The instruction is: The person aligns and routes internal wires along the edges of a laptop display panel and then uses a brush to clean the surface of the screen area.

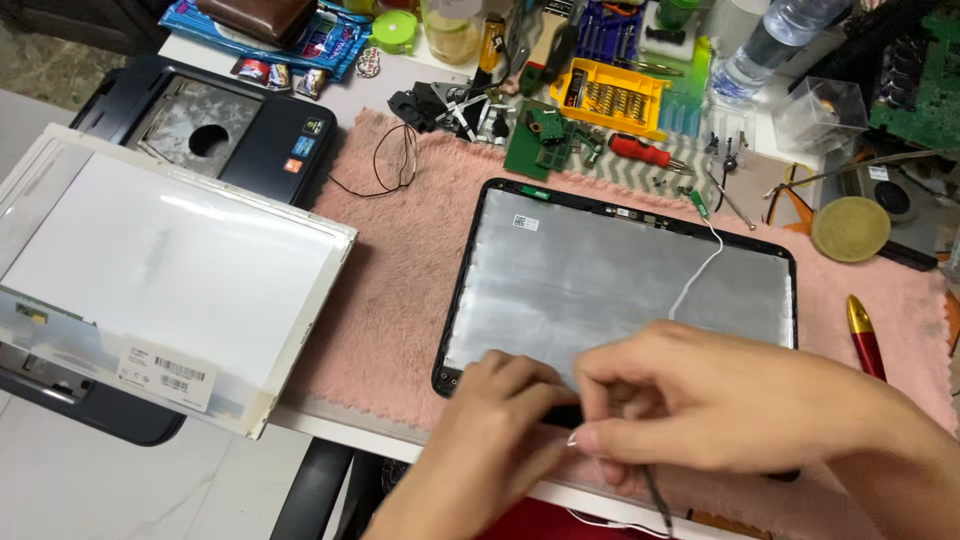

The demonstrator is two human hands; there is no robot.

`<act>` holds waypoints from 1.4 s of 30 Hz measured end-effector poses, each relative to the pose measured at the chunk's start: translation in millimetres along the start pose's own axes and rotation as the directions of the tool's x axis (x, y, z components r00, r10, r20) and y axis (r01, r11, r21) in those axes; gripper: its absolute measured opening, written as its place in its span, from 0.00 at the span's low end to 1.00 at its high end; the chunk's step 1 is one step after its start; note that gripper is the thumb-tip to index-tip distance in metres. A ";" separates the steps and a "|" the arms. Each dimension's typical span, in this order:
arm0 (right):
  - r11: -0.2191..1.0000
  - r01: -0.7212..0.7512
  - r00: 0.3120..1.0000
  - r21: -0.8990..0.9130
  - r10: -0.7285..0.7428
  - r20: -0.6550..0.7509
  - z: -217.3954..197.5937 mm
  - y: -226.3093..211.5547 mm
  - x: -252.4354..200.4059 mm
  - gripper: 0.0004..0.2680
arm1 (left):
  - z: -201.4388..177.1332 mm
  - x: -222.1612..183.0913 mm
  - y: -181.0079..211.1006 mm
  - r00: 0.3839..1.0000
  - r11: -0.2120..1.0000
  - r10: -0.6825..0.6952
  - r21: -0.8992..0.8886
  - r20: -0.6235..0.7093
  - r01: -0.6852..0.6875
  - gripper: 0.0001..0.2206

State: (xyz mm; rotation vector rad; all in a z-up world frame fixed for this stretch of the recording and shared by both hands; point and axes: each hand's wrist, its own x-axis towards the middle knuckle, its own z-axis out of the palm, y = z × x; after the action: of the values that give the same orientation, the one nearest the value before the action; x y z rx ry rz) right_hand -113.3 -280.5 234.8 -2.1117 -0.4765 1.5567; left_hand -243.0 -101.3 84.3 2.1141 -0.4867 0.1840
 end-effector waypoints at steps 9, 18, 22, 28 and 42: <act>0.906 0.016 0.851 0.422 0.210 -0.481 -26.2 60.1 -4.3 0.09 | 18.3 12.9 -10.9 0.993 0.993 -0.114 -0.032 0.042 0.115 0.19; 0.869 0.356 0.830 0.343 -0.126 -0.543 -16.6 62.2 -11.7 0.10 | 15.1 18.7 -8.9 0.995 0.991 -0.099 -0.090 -0.029 0.096 0.05; 0.694 0.605 0.778 0.390 -0.413 -0.473 -22.1 106.8 -18.1 0.09 | -11.4 9.5 -4.3 0.986 0.976 -0.166 -0.139 0.029 0.168 0.04; 0.844 0.412 0.801 0.343 -0.156 -0.578 -16.7 145.3 -11.3 0.07 | -58.9 -17.5 -5.5 0.988 0.971 -0.151 -0.189 -0.016 0.145 0.06; 0.863 0.121 0.891 0.490 0.123 -0.437 14.2 152.4 7.5 0.10 | -117.2 0.2 28.5 0.853 0.949 0.174 0.316 -0.493 -0.011 0.04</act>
State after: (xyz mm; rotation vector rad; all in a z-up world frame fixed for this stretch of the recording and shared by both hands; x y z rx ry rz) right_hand -124.6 -400.5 140.2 -1.9475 0.1009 0.9765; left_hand -248.1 -18.4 171.8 2.2145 -0.2447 0.9124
